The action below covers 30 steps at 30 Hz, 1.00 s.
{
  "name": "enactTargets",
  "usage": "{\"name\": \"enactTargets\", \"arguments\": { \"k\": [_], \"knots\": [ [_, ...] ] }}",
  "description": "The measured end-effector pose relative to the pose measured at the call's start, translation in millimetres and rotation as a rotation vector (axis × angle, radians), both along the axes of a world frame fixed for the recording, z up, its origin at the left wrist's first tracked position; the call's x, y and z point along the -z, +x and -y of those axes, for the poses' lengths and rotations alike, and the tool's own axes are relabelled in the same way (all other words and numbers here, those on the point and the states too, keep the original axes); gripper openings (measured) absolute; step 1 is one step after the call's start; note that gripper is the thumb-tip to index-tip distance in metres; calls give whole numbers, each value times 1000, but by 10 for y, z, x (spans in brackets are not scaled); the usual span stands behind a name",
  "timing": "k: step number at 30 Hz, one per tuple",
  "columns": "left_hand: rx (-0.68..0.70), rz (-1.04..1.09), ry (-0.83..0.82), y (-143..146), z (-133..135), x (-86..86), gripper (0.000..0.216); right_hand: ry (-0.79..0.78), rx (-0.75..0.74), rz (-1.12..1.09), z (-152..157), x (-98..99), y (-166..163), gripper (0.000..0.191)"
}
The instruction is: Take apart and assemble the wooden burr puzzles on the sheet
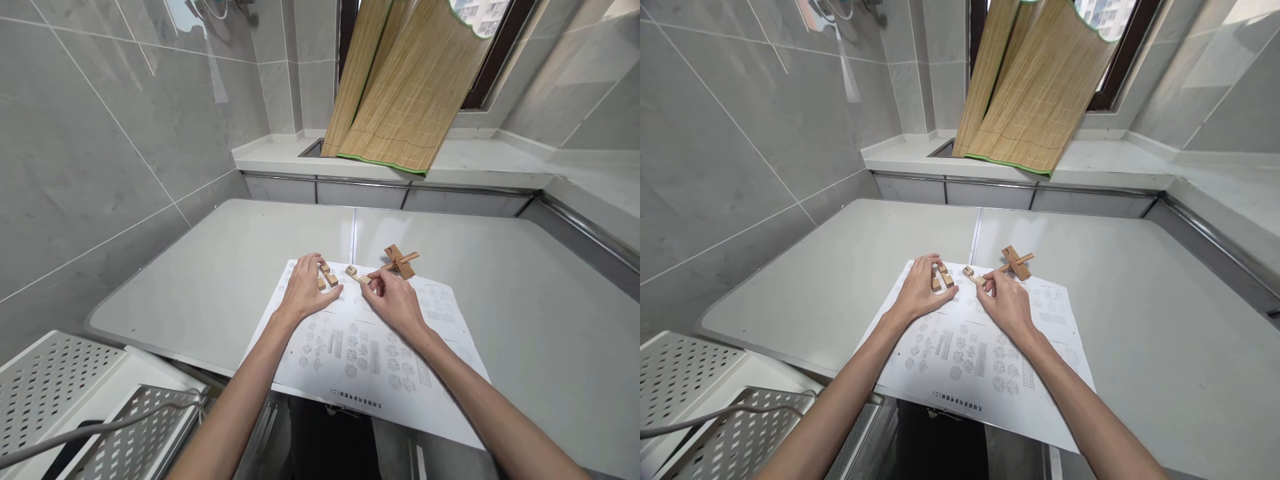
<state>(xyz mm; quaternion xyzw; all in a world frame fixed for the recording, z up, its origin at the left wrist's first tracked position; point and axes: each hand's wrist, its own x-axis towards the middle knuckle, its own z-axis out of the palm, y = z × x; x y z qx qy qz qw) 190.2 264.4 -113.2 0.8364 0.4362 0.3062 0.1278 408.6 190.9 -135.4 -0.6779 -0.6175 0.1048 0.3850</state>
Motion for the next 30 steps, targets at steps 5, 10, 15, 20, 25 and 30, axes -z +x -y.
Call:
{"name": "enactTargets", "arguments": {
  "k": [5, 10, 15, 20, 25, 30],
  "knots": [
    [97, -23, -159, -31, -17, 45, 61, 10, -74, -27, -16, 34, 22, 23],
    [201, -12, -185, -25, 25, 35, 70, 13, -228, -70, -27, 33, 17, 31],
    [272, 8, -161, 7, 38, 31, 68, 5, -331, -74, -24, 26, 4, 29],
    [270, 10, -156, 8, 26, 42, 61, 10, -233, -60, 8, 0, -35, 26],
    [283, 7, -129, 16, 13, 49, 61, 23, -158, -40, 7, 7, -35, 28],
    [310, 6, -106, 18, 8, 50, 57, 45, -358, -44, -13, 3, -13, 28]
  ]
}}
